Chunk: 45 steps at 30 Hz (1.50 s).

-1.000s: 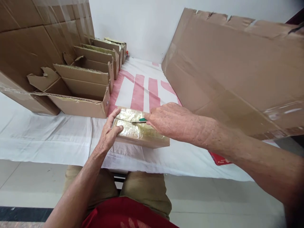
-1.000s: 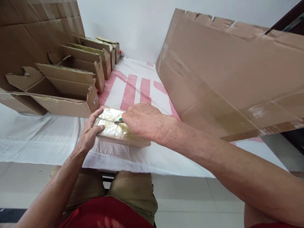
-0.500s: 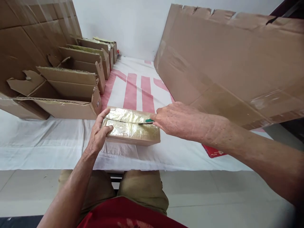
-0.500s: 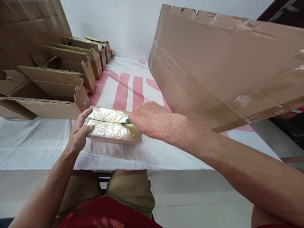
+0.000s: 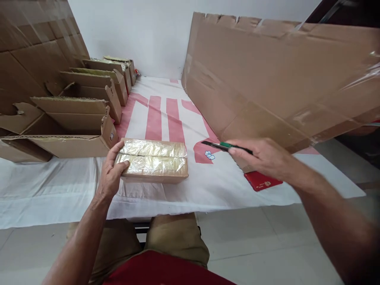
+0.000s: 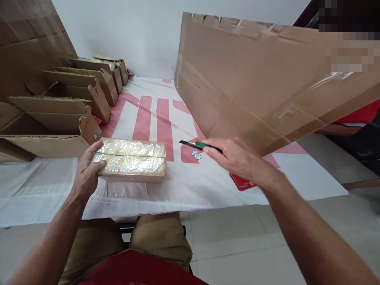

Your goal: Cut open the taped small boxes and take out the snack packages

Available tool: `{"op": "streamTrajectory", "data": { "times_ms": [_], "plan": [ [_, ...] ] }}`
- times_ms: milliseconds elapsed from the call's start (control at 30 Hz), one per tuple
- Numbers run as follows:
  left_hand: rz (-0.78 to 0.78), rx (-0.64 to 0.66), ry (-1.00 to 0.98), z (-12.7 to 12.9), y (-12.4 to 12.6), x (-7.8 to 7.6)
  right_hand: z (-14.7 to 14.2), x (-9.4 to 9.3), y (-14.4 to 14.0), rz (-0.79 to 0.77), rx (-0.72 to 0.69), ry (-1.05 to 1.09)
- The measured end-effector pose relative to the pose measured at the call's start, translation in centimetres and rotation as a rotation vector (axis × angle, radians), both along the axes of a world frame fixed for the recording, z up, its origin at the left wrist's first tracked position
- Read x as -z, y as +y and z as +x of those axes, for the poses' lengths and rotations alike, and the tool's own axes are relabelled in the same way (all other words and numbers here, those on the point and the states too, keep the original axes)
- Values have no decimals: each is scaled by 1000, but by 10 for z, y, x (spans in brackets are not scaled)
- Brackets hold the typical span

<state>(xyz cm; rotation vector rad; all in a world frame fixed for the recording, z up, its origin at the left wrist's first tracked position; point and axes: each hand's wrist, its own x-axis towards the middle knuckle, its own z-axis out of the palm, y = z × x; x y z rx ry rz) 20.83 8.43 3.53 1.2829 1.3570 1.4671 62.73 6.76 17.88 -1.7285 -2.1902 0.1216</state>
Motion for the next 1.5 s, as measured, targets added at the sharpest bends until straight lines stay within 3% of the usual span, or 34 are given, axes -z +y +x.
{"op": "streamTrajectory", "data": {
  "times_ms": [67, 233, 333, 433, 667, 800, 900, 1267, 1500],
  "plan": [
    [36, -40, 11, 4, -6, -3, 0, 37, -17, -118, -22, -26],
    [-9, -151, 98, 10, -32, -12, -19, 158, -42, -57, 5, -152],
    [-20, -185, 142, 11, -42, -14, -26, 192, -45, -4, 29, -198],
    [24, -199, 121, 13, -44, -14, -31, 181, -43, 42, -2, -59],
    [-14, -77, -286, 13, -39, -18, -85, 103, -34, 84, -124, 542],
    [-55, 11, -325, 8, -42, -22, -107, 87, -34, 144, -322, 687],
    [-29, 26, -309, 5, -43, -18, -108, 84, -35, 131, -387, 774],
    [8, 95, -354, -1, -44, -7, -112, 78, -42, 74, -340, 798],
    [-23, 133, -397, -8, -46, -8, -122, 59, -31, 137, -347, 368]
  ]
}}
